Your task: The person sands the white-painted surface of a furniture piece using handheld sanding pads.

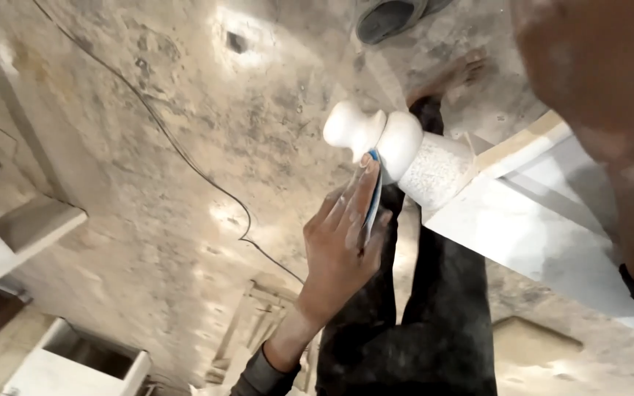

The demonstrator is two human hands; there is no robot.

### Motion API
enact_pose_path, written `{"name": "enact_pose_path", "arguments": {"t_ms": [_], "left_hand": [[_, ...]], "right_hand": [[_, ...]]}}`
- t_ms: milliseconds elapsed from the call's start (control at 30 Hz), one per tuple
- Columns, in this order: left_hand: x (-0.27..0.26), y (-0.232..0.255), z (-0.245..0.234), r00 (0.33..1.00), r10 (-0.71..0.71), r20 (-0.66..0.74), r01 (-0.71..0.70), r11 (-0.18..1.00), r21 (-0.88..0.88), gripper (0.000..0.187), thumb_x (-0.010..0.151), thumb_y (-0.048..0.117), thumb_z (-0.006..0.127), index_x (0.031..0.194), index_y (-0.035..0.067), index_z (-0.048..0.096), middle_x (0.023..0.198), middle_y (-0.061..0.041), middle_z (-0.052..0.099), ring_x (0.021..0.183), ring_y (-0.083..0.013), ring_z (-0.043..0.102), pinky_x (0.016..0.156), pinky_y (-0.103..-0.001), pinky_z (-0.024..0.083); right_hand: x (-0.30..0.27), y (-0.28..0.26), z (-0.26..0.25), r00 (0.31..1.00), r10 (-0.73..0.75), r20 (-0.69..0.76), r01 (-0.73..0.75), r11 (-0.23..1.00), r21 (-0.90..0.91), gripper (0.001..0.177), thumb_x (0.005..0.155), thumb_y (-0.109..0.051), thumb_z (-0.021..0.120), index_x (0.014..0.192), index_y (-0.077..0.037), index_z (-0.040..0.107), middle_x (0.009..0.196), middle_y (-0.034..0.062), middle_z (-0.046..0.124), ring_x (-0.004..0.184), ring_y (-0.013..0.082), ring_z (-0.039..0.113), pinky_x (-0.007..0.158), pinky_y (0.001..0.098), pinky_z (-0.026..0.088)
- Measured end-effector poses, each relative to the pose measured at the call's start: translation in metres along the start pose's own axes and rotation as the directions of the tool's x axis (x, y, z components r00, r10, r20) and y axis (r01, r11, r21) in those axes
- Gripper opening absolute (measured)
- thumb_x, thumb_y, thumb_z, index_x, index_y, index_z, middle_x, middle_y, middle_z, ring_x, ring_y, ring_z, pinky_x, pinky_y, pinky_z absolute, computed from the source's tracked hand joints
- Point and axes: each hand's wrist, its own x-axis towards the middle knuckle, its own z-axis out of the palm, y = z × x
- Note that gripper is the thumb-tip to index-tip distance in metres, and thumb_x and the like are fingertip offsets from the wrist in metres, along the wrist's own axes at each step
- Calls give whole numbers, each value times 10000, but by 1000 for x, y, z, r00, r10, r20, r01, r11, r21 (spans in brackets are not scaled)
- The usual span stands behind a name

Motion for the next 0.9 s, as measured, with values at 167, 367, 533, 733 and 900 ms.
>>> {"name": "enact_pose_path", "arguments": {"t_ms": [167,367,533,733,900], "left_hand": [[-2,-22,0,990,91,111,-81,993,-86,738,926,5,667,1588,20,341,1587,-234,462,1308,-450,614,1007,-449,555],[11,-20,-22,967,11,256,28,989,-148,652,1003,-39,575,1612,43,356,1604,-209,497,1246,-393,675,959,-432,587],[40,8,-41,940,-95,327,161,970,-183,582,1018,-24,580,1577,58,438,1558,-210,552,1306,-380,669,1024,-415,587],[63,28,-50,880,-253,402,334,931,-144,538,975,5,615,1503,48,519,1507,-222,584,1228,-323,720,931,-353,615],[113,40,-57,744,-414,525,522,850,-69,593,940,-17,530,1528,59,546,1151,-203,696,927,-244,718,791,-345,595]], "right_hand": [[25,-37,-5,1000,10,12,-9,995,-103,297,1123,-342,572,1015,-68,609,765,61,530,770,221,523,854,432,463],[22,-40,-7,995,78,65,-62,973,-224,326,1107,-361,580,962,-73,626,697,57,527,719,222,515,825,441,459],[33,-48,-21,993,-16,-120,-11,974,-224,481,1095,-295,555,1481,-9,531,1372,276,492,1276,459,461,994,653,363],[39,-53,-17,993,115,-38,-116,993,-22,674,1053,-416,608,1671,-186,469,1699,247,227,1517,536,200,1140,820,203],[47,-57,-21,989,114,-92,-104,989,105,722,1031,-486,696,1656,-197,479,1714,155,178,1525,489,173,1159,789,200]]}}
